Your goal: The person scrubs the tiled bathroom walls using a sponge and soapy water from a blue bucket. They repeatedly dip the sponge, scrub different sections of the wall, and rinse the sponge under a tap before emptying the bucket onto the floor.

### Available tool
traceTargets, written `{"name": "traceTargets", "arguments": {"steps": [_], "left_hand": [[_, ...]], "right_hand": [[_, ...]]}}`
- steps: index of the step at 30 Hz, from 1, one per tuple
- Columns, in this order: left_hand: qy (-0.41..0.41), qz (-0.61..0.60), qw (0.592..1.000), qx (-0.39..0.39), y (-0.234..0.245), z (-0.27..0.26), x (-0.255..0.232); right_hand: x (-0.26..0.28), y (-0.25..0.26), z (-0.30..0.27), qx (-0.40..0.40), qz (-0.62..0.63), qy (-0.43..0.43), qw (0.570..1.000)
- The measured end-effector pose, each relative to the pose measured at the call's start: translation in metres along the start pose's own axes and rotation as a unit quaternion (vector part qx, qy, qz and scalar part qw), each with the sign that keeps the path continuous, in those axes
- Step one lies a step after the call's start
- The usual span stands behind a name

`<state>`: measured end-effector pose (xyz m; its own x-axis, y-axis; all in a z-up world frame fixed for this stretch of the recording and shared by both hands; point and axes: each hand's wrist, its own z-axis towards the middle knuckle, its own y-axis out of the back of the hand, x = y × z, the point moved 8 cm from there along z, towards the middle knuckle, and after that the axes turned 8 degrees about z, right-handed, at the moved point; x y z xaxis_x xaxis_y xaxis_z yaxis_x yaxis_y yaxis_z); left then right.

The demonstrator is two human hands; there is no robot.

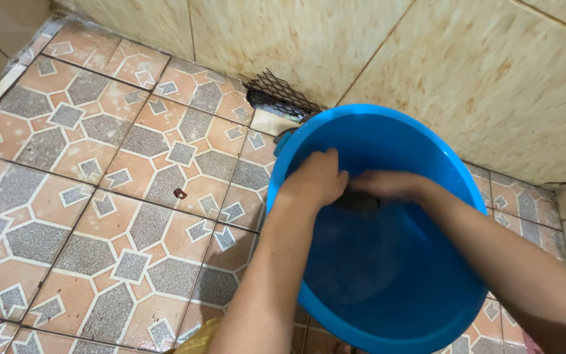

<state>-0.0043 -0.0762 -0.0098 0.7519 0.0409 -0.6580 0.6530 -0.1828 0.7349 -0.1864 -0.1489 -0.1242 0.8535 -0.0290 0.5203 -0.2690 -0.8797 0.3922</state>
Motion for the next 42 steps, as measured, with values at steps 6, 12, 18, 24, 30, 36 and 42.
{"name": "traceTargets", "arguments": {"steps": [6, 12, 18, 24, 30, 36, 42], "left_hand": [[-0.053, 0.051, 0.995, 0.063, -0.007, -0.006, 0.000], [0.045, 0.123, 0.991, 0.025, -0.014, 0.002, 0.020], [0.066, 0.139, 0.988, -0.008, -0.016, 0.005, 0.022], [0.092, 0.095, 0.991, -0.005, -0.020, 0.011, 0.027], [0.058, 0.087, 0.994, -0.007, -0.014, 0.010, 0.022], [0.036, 0.095, 0.995, -0.011, -0.004, 0.000, 0.014], [0.003, 0.112, 0.994, -0.008, 0.000, 0.003, 0.007]], "right_hand": [[0.070, -0.011, -0.040, 0.078, 0.351, 0.083, 0.929], [0.023, 0.007, 0.024, -0.023, 0.338, 0.159, 0.927], [-0.083, -0.108, 0.105, -0.066, -0.433, 0.030, 0.899], [-0.049, -0.235, 0.109, 0.110, -0.263, 0.180, 0.941], [-0.059, -0.107, 0.132, -0.011, -0.237, 0.111, 0.965], [-0.089, -0.153, 0.112, -0.008, -0.378, 0.054, 0.924], [-0.040, -0.231, 0.125, 0.155, -0.218, 0.180, 0.947]]}}
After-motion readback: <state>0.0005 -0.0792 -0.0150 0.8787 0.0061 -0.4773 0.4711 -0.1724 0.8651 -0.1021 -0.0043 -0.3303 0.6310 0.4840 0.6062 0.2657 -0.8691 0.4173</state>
